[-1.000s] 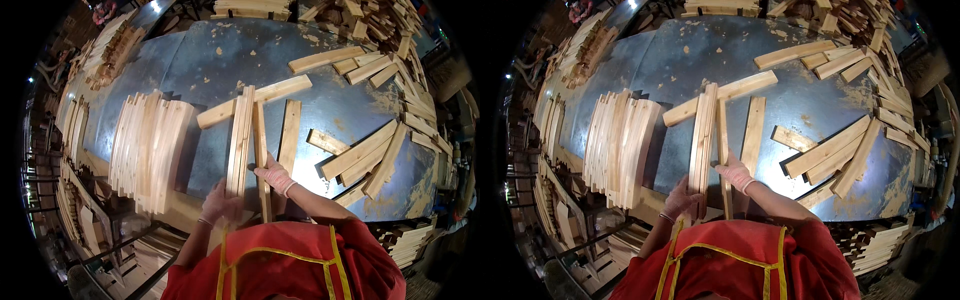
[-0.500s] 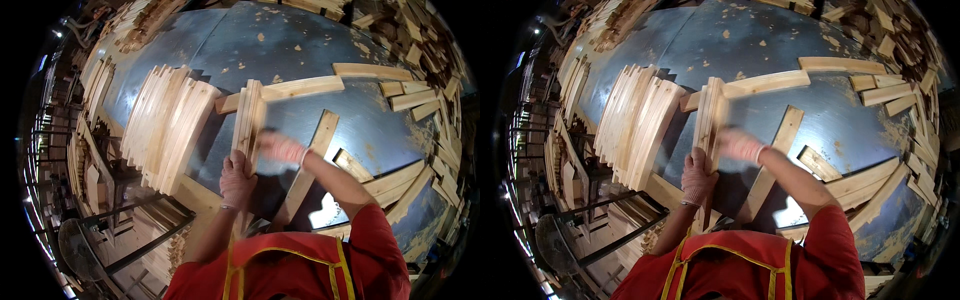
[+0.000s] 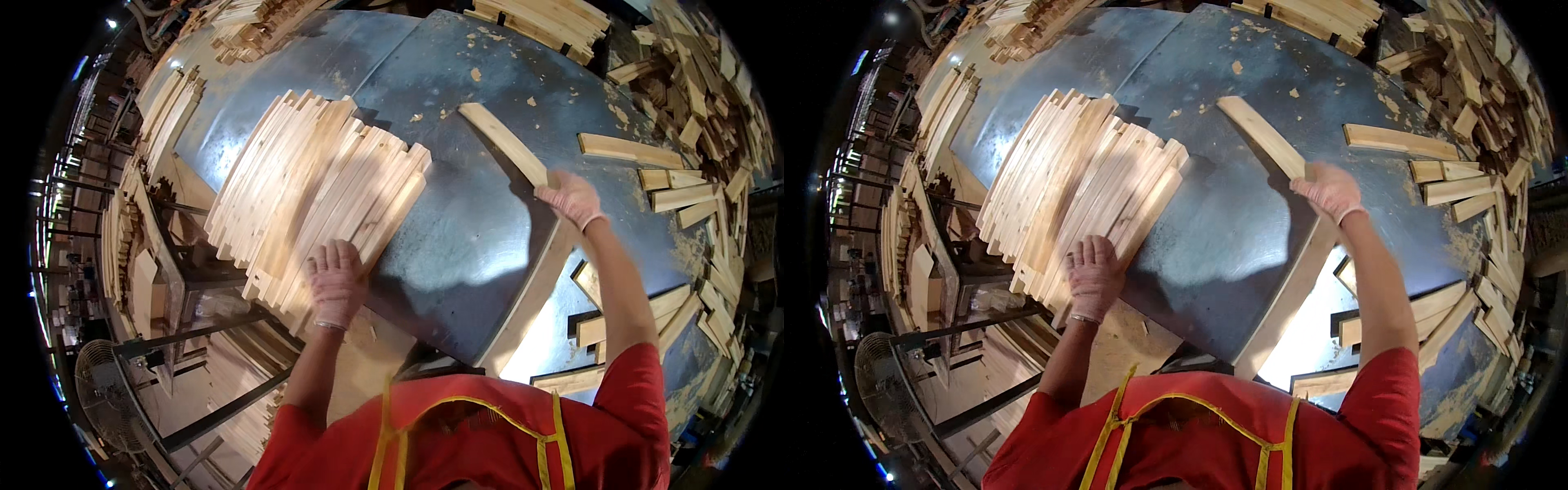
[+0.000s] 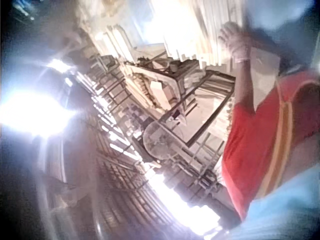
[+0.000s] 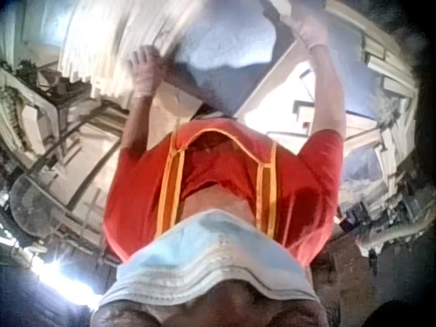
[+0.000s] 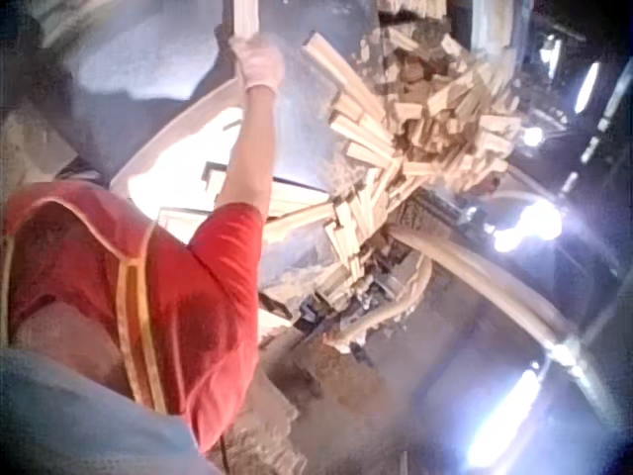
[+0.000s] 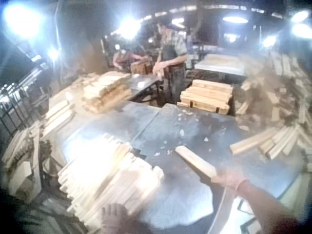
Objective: The person repeatedly picks up thin wooden planks from a large pile on a metal table and stacks them into a neat pile. The person handles the planks one at a time or in small groups, aligning them before placing them onto the growing stack.
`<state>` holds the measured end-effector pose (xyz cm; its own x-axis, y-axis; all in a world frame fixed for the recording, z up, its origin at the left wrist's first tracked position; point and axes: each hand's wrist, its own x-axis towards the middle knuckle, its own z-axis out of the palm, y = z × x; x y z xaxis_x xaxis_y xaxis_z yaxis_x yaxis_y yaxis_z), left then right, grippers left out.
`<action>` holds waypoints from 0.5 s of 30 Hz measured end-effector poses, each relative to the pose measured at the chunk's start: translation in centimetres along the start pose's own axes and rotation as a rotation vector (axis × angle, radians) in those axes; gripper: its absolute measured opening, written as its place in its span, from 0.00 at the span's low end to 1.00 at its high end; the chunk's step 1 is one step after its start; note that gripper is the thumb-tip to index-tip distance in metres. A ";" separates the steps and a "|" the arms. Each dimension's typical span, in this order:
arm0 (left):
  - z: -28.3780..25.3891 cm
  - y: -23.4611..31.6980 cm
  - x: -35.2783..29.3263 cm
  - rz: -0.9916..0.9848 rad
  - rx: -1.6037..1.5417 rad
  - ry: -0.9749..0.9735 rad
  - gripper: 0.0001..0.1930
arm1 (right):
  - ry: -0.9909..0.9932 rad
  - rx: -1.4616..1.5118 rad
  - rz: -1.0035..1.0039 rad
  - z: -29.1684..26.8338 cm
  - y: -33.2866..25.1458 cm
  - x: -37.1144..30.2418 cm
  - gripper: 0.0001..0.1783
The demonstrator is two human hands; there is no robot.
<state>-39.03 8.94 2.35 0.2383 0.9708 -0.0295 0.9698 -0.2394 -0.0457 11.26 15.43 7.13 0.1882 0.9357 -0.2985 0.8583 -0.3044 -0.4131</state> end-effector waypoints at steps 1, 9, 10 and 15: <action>0.4 -1.0 0.3 -0.023 -0.005 -0.055 0.51 | -0.038 0.154 0.051 1.2 -0.5 -1.5 0.41; 1.6 -2.4 1.2 0.219 -0.206 0.063 0.36 | -0.433 0.525 -0.059 21.9 -17.9 -10.0 0.31; 1.9 -2.5 0.9 0.303 -0.142 0.046 0.35 | -0.404 0.478 -0.088 23.3 -20.3 -10.2 0.30; 2.8 -3.9 -0.4 0.392 -0.185 -0.009 0.42 | -0.249 0.613 -0.188 19.7 -18.0 -12.8 0.31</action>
<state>-43.05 9.43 -0.30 0.5909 0.8065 -0.0180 0.7990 -0.5821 0.1508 -15.99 5.38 1.42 -0.1157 0.9361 -0.3322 0.4268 -0.2552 -0.8676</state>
